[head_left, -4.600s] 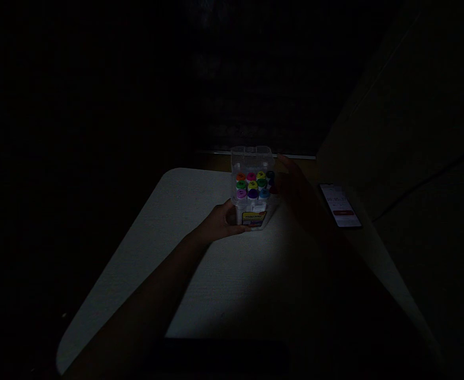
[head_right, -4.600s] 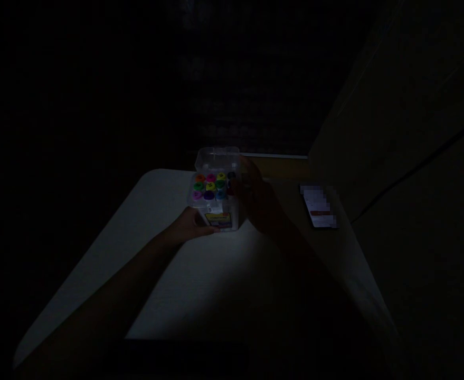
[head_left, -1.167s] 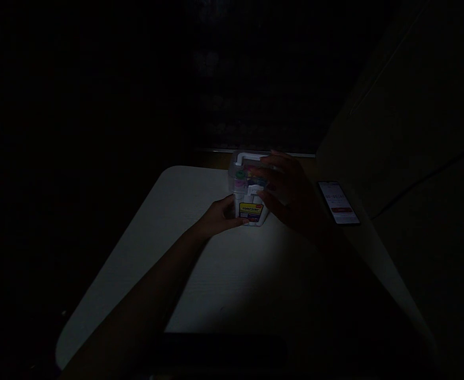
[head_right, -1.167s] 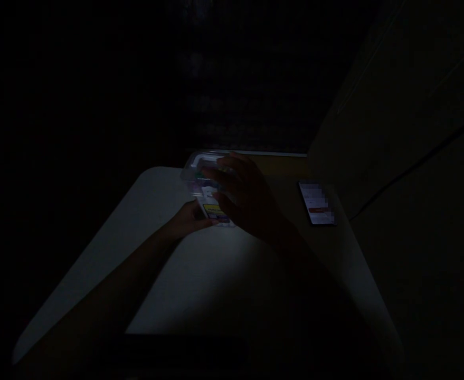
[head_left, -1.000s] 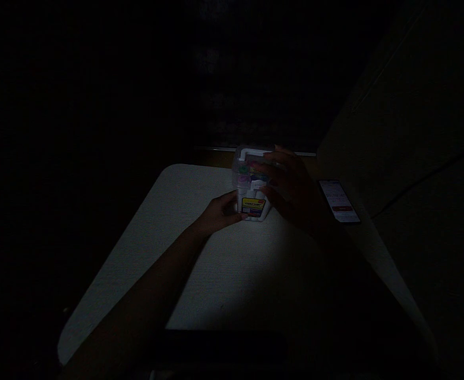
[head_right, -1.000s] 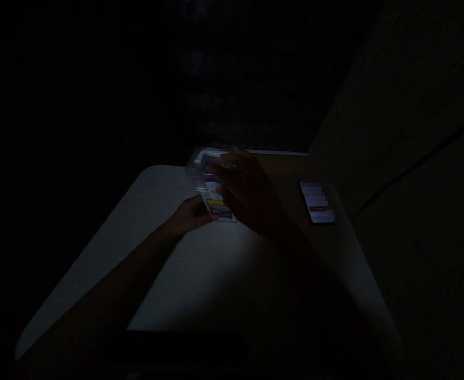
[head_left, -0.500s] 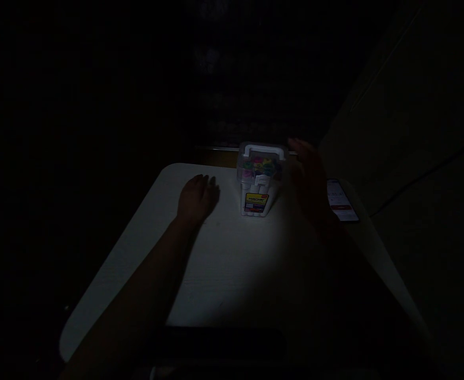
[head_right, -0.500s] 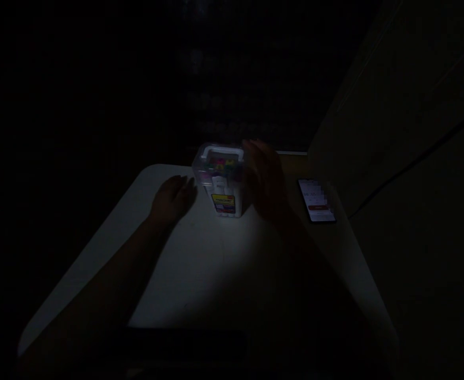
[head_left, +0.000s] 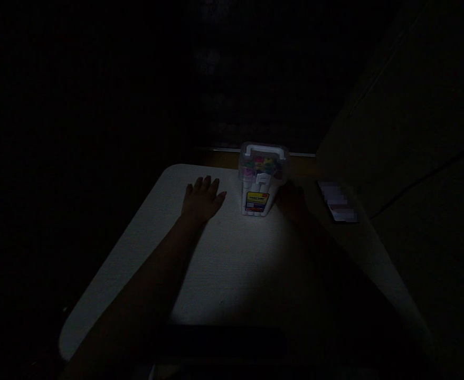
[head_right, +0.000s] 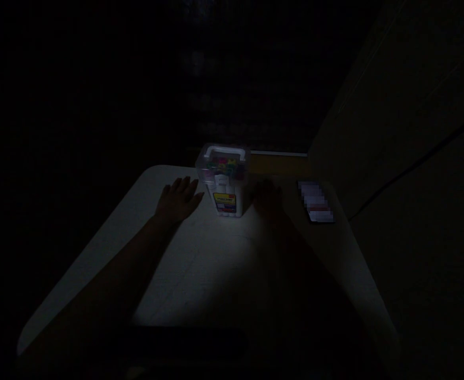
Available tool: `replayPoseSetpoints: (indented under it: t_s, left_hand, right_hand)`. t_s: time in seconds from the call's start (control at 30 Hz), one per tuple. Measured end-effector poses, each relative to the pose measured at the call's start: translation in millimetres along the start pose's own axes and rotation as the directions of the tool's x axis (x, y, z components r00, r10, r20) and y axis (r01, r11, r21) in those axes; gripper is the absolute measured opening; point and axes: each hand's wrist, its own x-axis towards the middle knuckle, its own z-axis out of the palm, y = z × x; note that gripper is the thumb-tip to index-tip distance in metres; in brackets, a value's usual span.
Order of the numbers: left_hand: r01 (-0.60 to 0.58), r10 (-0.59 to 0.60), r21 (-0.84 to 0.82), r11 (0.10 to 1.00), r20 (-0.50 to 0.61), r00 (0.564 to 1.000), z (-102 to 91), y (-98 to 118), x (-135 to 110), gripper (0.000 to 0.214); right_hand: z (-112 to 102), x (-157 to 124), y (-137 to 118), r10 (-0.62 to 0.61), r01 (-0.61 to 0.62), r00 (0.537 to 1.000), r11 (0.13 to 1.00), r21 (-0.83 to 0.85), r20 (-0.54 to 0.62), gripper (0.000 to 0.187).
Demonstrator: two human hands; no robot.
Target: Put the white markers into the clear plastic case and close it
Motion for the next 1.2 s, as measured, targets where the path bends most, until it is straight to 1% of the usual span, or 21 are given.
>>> replayPoseSetpoints:
  t_s: [0.1,0.3,0.4,0.57,0.73,0.9,1.0,1.07,1.1,1.13,1.17,1.2]
  left_hand:
    - [-0.009,0.010,0.018,1.000,-0.024,1.000,-0.1,1.2,-0.4,0.066]
    - [-0.008,0.009,0.014,1.000,-0.014,1.000,0.0,3.0,1.3,0.067]
    - [-0.008,0.008,-0.003,1.000,-0.016,1.000,1.2,2.0,2.8,0.066]
    - [-0.021,0.020,-0.018,1.000,-0.044,0.999,2.8,0.0,3.9,0.063]
    - [-0.032,0.030,-0.031,0.999,-0.069,0.997,1.4,0.3,2.7,0.062]
    - [-0.008,0.006,-0.040,0.999,-0.049,0.999,0.2,0.5,1.7,0.060]
    - [-0.034,0.029,-0.060,0.998,-0.083,0.996,-0.2,-1.3,2.8,0.059]
    - [-0.055,0.040,-0.137,0.989,-0.109,0.993,-0.1,-3.2,3.9,0.056]
    - [-0.077,0.049,-0.221,0.972,-0.129,0.990,0.2,-4.0,4.1,0.054]
    - [-0.107,0.055,-0.356,0.928,-0.154,0.987,0.9,-4.6,4.1,0.052]
    - [-0.143,0.058,-0.509,0.849,-0.179,0.982,1.9,-4.5,3.6,0.049]
    - [-0.180,0.055,-0.652,0.736,-0.207,0.977,3.4,-3.7,2.7,0.049]
  right_hand:
    - [-0.7,-2.3,-1.4,0.058,-0.057,0.998,0.998,-0.008,0.033,0.048]
    - [-2.1,-1.6,0.8,0.092,-0.092,0.994,0.996,-0.005,0.057,0.051]
    - [-1.8,-0.7,1.5,0.104,-0.104,0.993,0.995,-0.010,0.051,0.049]
    - [-0.3,0.0,2.1,0.096,-0.095,0.994,0.995,-0.009,0.046,0.044]
    - [0.4,0.0,1.4,0.081,-0.081,0.995,0.997,-0.003,0.057,0.048]
    - [-2.4,-1.0,0.4,0.073,-0.073,0.995,0.997,-0.002,0.064,0.049]
    - [-4.0,-1.9,0.5,0.069,-0.069,0.995,0.998,-0.001,0.067,0.050]
    - [-4.6,-2.3,0.6,0.067,-0.067,0.995,0.998,0.001,0.068,0.049]
    - [-4.8,-2.4,0.6,0.066,-0.067,0.995,0.998,0.002,0.069,0.049]
    - [-4.9,-2.4,0.5,0.068,-0.068,0.995,0.998,0.003,0.069,0.049]
    - [-5.1,-2.3,0.4,0.070,-0.070,0.995,0.998,0.003,0.070,0.049]
    - [-5.3,-2.2,0.3,0.074,-0.074,0.995,0.997,0.003,0.072,0.049]
